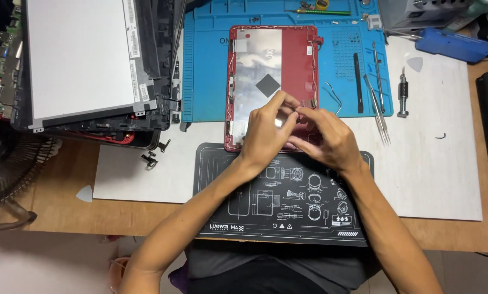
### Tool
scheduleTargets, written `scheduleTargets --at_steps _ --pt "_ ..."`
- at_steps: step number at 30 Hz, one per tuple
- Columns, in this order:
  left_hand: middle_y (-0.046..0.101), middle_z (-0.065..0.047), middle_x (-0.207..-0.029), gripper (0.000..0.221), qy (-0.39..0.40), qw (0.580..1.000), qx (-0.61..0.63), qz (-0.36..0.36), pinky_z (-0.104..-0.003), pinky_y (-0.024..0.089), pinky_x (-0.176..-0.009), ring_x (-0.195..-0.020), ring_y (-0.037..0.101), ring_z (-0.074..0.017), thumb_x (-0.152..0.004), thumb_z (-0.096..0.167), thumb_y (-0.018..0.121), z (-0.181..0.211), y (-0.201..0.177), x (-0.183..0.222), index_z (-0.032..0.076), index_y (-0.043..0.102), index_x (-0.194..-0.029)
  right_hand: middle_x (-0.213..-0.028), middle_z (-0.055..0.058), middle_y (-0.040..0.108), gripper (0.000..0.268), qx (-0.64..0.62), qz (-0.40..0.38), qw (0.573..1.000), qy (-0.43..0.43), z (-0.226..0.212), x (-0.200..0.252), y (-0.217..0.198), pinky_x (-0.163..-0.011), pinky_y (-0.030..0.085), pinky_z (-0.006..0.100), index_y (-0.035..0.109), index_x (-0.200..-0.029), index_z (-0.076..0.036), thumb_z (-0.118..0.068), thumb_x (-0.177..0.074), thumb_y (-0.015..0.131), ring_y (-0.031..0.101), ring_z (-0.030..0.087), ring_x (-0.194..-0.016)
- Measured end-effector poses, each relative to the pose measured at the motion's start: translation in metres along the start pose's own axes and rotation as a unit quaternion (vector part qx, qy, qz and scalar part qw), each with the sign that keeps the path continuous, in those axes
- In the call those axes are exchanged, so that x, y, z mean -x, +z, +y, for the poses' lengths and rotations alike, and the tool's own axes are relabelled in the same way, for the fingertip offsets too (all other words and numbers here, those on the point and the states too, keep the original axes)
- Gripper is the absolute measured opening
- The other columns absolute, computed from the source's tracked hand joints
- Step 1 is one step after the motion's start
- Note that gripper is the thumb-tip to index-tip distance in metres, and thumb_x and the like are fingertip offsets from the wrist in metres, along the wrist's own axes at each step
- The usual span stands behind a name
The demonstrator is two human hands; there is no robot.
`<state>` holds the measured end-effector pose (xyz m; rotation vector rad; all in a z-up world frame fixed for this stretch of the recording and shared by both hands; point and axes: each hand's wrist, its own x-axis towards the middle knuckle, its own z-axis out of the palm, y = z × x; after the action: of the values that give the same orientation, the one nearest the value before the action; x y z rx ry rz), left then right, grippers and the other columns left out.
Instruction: Routing and seating internal cables into the guide channels of a laptop display assembly.
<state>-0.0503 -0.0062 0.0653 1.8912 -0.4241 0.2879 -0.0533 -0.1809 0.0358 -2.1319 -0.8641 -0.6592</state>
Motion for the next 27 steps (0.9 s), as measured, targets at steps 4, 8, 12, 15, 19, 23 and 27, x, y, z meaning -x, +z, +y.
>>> scheduleTargets --at_steps 4,8,12,15,19,23,27 --pt "0.075 -0.007 -0.082 0.021 -0.011 1.000 0.018 -0.013 -0.035 0.059 -0.073 -0.081 0.076 -0.0274 -0.089 0.003 0.066 0.008 0.007 -0.004 0.012 0.061 -0.108 -0.087 0.006 0.072 0.030 0.015 0.027 0.999 0.031 0.013 0.005 0.001 -0.068 0.057 0.033 0.072 -0.120 -0.004 -0.003 -0.090 0.080 0.067 0.021 -0.069" --pt "0.076 -0.010 -0.089 0.027 -0.012 0.999 0.033 -0.017 -0.038 0.060 -0.074 -0.085 0.076 -0.0294 -0.093 0.004 0.061 0.005 0.005 -0.005 0.013 0.060 -0.119 -0.089 0.007 0.075 0.024 -0.019 0.049 0.995 0.085 0.021 0.008 0.004 -0.069 0.057 0.033 0.073 -0.115 -0.005 -0.004 -0.092 0.080 0.069 0.020 -0.070" --pt "0.074 -0.021 -0.089 0.024 0.006 0.997 -0.059 0.041 -0.042 0.060 -0.067 -0.081 0.074 -0.0375 -0.093 0.000 0.061 -0.008 -0.023 -0.012 0.003 0.063 -0.117 -0.080 0.006 0.075 0.007 -0.029 0.070 0.983 0.166 0.023 0.009 0.004 -0.069 0.055 0.032 0.074 -0.105 -0.007 -0.004 -0.099 0.073 0.069 0.020 -0.068" --pt "0.068 -0.020 -0.104 0.035 0.007 0.954 -0.283 0.096 -0.050 0.058 -0.068 -0.085 0.071 -0.0413 -0.091 0.008 0.068 -0.049 -0.044 -0.004 0.007 0.062 -0.125 -0.084 0.006 0.077 0.005 -0.031 0.065 0.973 0.221 0.021 0.006 0.002 -0.071 0.056 0.033 0.073 -0.107 -0.007 -0.007 -0.102 0.071 0.072 0.019 -0.072" --pt "0.061 -0.027 -0.109 0.042 -0.082 0.950 -0.289 0.082 -0.061 0.056 -0.067 -0.086 0.068 -0.0513 -0.091 0.004 0.067 -0.039 -0.054 0.005 0.000 0.056 -0.131 -0.084 0.010 0.077 0.004 -0.020 0.073 0.967 0.244 0.016 0.002 0.002 -0.071 0.056 0.035 0.071 -0.106 -0.005 -0.004 -0.104 0.068 0.073 0.022 -0.072" --pt "0.056 -0.030 -0.112 0.051 -0.111 0.967 -0.221 0.065 -0.067 0.052 -0.072 -0.093 0.065 -0.0588 -0.089 0.001 0.068 -0.038 -0.055 0.004 -0.002 0.051 -0.137 -0.087 0.014 0.077 0.003 0.019 0.092 0.966 0.241 0.017 0.000 0.001 -0.073 0.057 0.039 0.068 -0.107 -0.002 -0.002 -0.105 0.066 0.075 0.030 -0.079" --pt "0.051 -0.036 -0.121 0.056 -0.184 0.974 -0.120 0.047 -0.071 0.046 -0.080 -0.104 0.056 -0.0676 -0.090 0.006 0.069 -0.027 -0.064 -0.001 0.001 0.047 -0.141 -0.091 0.015 0.077 0.003 -0.013 0.096 0.958 0.270 0.016 0.002 0.002 -0.074 0.059 0.034 0.068 -0.108 -0.001 -0.002 -0.105 0.067 0.075 0.027 -0.085"
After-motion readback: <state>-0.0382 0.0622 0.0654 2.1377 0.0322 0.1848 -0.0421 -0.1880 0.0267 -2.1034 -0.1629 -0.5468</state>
